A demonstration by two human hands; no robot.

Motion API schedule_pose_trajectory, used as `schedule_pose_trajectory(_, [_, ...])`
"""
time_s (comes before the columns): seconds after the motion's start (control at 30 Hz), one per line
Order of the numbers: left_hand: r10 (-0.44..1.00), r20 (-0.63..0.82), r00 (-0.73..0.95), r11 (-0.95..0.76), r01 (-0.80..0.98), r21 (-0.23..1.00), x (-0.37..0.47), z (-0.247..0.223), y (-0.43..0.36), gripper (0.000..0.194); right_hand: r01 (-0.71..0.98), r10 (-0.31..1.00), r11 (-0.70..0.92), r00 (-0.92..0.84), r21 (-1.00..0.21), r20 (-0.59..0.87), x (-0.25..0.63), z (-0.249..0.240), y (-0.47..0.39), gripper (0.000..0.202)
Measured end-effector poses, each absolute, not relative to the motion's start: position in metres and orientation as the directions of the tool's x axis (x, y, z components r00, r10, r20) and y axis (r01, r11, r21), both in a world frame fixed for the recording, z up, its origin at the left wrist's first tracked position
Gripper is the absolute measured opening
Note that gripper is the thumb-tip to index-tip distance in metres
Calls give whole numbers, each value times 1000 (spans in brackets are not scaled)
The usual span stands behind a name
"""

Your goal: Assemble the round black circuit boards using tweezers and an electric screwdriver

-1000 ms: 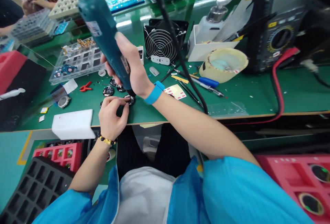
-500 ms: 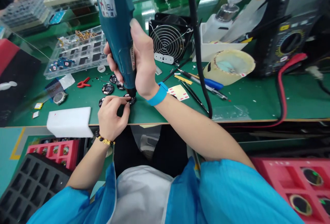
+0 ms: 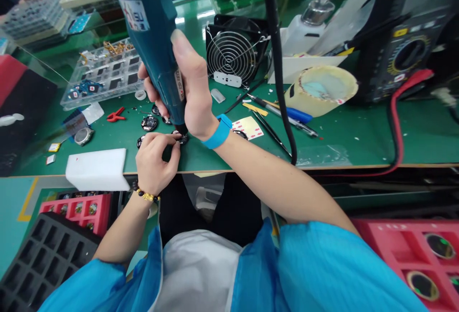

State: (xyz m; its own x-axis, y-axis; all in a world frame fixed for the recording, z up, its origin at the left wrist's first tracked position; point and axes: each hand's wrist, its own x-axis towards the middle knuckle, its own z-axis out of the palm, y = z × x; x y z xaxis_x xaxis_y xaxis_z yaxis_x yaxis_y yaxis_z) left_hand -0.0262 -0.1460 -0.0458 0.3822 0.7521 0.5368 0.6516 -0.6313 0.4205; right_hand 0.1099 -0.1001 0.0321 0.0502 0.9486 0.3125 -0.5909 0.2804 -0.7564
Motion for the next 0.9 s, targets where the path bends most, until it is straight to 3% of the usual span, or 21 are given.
schedule_pose_trajectory(0.3, [757, 532, 380, -625, 660, 417, -26, -47, -146, 12, -556, 946, 311, 106, -771, 306, 103, 33, -104, 83])
schedule_pose_trajectory(0.5, [755, 532, 383, -620, 682, 389, -27, -48, -147, 11, -467, 964, 226, -16, -855, 264, 107, 32, -113, 67])
schedule_pose_trajectory(0.63, [759, 529, 381, -620, 671, 407, -27, -48, -147, 11, -414, 954, 244, -58, -877, 293, 108, 31, -113, 68])
schedule_pose_trajectory(0.73, [765, 527, 371, -613, 670, 418, -27, -47, -147, 12, -436, 956, 284, 55, -854, 289, 109, 29, -109, 77])
schedule_pose_trajectory(0.9, [769, 531, 356, -604, 678, 420, -27, -46, -147, 13, -528, 913, 343, -6, -777, 408, 120, 29, -101, 83])
